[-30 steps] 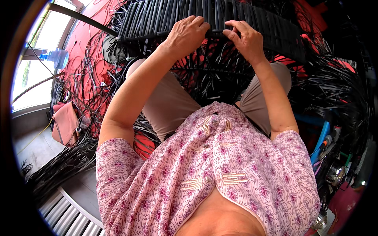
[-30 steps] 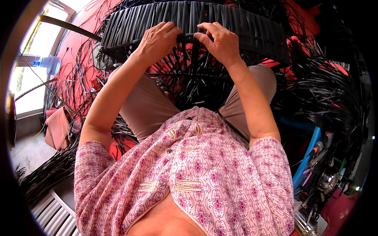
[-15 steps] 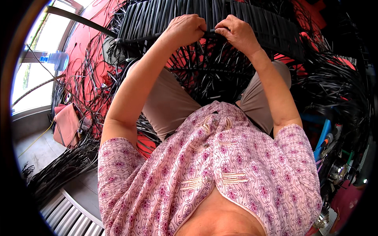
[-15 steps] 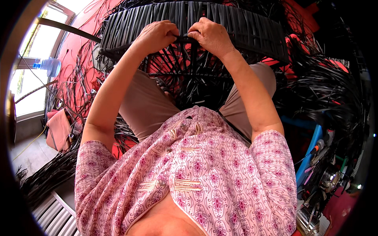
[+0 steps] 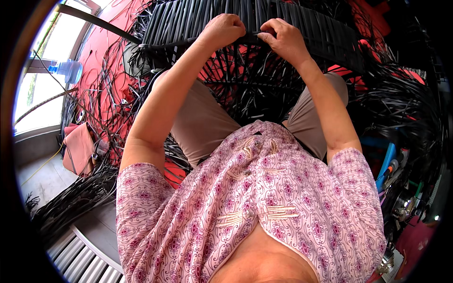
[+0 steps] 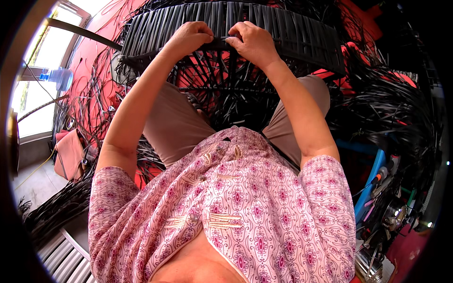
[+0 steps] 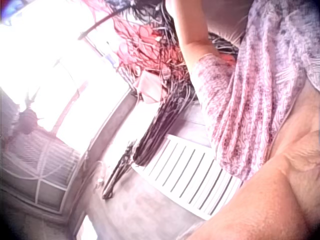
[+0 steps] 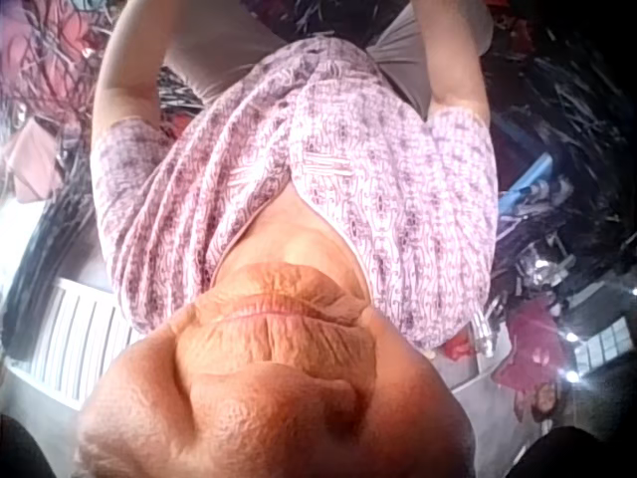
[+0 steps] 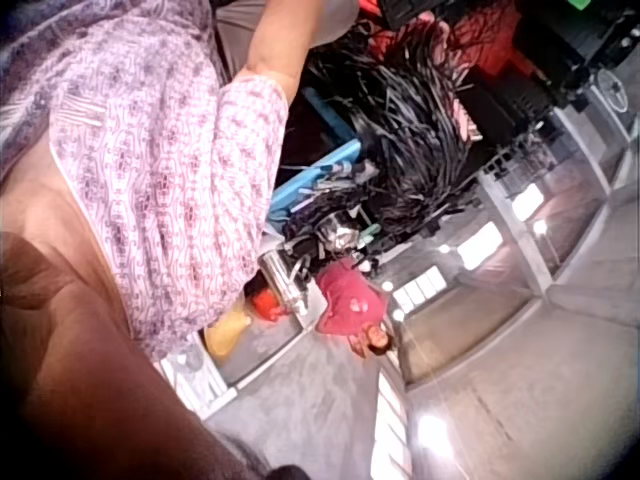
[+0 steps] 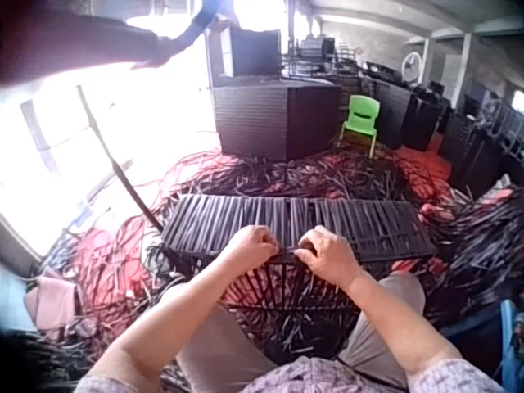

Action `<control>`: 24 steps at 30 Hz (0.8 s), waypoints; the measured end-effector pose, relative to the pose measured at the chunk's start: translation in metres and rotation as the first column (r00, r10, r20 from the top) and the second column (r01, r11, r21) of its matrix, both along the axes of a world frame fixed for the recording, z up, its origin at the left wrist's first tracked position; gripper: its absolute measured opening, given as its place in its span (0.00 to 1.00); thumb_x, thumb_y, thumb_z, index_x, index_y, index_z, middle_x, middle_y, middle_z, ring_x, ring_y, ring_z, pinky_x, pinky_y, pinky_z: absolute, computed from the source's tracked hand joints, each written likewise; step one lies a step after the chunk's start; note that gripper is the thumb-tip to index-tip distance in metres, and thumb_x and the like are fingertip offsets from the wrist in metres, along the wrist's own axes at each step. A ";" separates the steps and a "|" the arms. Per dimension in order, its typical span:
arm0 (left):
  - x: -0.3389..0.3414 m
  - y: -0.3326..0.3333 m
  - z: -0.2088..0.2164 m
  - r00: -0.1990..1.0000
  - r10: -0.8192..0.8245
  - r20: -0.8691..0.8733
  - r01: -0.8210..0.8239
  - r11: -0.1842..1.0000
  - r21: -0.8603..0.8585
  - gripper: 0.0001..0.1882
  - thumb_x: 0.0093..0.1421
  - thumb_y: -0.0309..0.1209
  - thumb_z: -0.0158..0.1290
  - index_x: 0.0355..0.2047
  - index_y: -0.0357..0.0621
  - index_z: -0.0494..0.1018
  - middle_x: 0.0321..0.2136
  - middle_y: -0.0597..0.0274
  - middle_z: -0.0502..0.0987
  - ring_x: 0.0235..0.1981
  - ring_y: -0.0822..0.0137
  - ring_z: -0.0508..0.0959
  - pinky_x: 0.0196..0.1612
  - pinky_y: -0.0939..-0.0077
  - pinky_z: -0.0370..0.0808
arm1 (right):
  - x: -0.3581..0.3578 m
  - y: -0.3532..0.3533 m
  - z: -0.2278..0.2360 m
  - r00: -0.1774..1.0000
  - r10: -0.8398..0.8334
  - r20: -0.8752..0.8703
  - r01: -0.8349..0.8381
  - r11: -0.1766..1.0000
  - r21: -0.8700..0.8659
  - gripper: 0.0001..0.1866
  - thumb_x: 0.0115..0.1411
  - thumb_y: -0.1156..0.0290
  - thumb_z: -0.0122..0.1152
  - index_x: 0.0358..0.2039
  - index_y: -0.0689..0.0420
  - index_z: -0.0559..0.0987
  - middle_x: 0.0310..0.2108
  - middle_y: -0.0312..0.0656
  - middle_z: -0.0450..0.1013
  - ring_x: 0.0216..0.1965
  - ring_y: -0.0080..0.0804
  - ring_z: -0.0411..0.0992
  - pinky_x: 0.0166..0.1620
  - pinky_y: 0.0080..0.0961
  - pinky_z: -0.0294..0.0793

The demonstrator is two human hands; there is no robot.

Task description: The person weaves black synthetic strips through the frame of a piece of furniture by hand, pulling the strips tight and positioning them along the edges.

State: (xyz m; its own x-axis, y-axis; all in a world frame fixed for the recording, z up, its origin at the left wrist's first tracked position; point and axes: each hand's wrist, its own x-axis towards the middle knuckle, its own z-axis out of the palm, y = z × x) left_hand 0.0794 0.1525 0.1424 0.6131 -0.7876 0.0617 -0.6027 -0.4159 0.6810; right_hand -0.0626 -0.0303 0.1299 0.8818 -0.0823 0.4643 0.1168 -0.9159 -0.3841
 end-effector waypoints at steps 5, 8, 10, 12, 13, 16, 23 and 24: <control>-0.003 0.001 -0.002 0.997 0.054 0.049 -0.053 0.998 -0.021 0.13 0.51 0.38 0.62 0.32 0.43 0.84 0.34 0.54 0.84 0.43 0.53 0.83 0.50 0.60 0.78 | -0.022 0.013 0.001 0.994 -0.048 0.099 0.062 0.987 -0.146 0.15 0.58 0.54 0.70 0.35 0.52 0.82 0.33 0.36 0.76 0.37 0.39 0.78 0.39 0.35 0.78; -0.005 0.000 0.000 0.996 0.069 0.060 -0.069 0.998 -0.001 0.13 0.51 0.39 0.63 0.32 0.43 0.84 0.31 0.55 0.84 0.39 0.54 0.84 0.47 0.61 0.79 | -0.024 0.013 0.004 0.989 -0.033 0.144 0.072 0.959 -0.275 0.18 0.54 0.52 0.72 0.36 0.51 0.83 0.34 0.34 0.75 0.40 0.37 0.75 0.43 0.36 0.76; 0.002 -0.003 0.004 0.999 0.044 0.000 -0.044 0.997 0.056 0.14 0.50 0.39 0.66 0.33 0.43 0.85 0.29 0.55 0.84 0.35 0.56 0.84 0.44 0.62 0.80 | -0.024 0.014 0.004 0.987 -0.018 0.159 0.067 0.949 -0.310 0.20 0.51 0.51 0.74 0.38 0.50 0.83 0.35 0.33 0.74 0.42 0.37 0.73 0.46 0.36 0.74; 0.011 -0.004 0.003 0.998 0.011 -0.058 -0.007 0.998 0.067 0.14 0.49 0.38 0.67 0.33 0.43 0.84 0.27 0.58 0.83 0.32 0.61 0.82 0.40 0.65 0.79 | -0.023 0.019 0.002 0.985 -0.010 0.170 0.061 0.954 -0.295 0.22 0.48 0.50 0.75 0.40 0.50 0.83 0.35 0.32 0.74 0.42 0.37 0.71 0.48 0.37 0.71; 0.014 -0.004 0.004 0.996 -0.015 -0.083 0.019 0.999 0.050 0.14 0.49 0.37 0.68 0.33 0.42 0.84 0.26 0.60 0.82 0.30 0.65 0.81 0.38 0.69 0.77 | -0.020 0.023 0.001 0.985 -0.002 0.173 0.054 0.954 -0.295 0.23 0.48 0.50 0.76 0.40 0.50 0.84 0.35 0.33 0.74 0.42 0.37 0.71 0.48 0.37 0.71; 0.020 -0.004 0.008 0.975 -0.035 -0.220 0.046 0.998 0.046 0.14 0.49 0.35 0.70 0.32 0.40 0.83 0.26 0.66 0.81 0.29 0.72 0.78 0.35 0.75 0.74 | -0.011 0.031 -0.003 0.981 0.015 0.191 0.038 0.962 -0.272 0.23 0.47 0.51 0.76 0.39 0.50 0.84 0.35 0.34 0.73 0.42 0.38 0.71 0.48 0.38 0.71; 0.033 0.015 0.005 0.869 -0.120 -0.481 0.019 0.978 -0.208 0.12 0.59 0.34 0.65 0.39 0.40 0.82 0.29 0.69 0.81 0.30 0.77 0.77 0.35 0.80 0.73 | -0.001 0.028 -0.001 0.987 0.015 0.158 0.025 0.968 -0.251 0.19 0.53 0.51 0.73 0.35 0.53 0.83 0.34 0.36 0.76 0.38 0.39 0.75 0.43 0.36 0.77; 0.032 0.023 0.002 0.923 -0.090 -0.374 -0.002 0.971 -0.238 0.12 0.59 0.33 0.65 0.39 0.40 0.82 0.29 0.68 0.81 0.30 0.77 0.77 0.35 0.80 0.74 | 0.003 0.030 0.002 0.985 0.034 0.168 -0.001 0.981 -0.193 0.19 0.54 0.50 0.73 0.36 0.53 0.84 0.34 0.36 0.76 0.39 0.38 0.76 0.43 0.36 0.78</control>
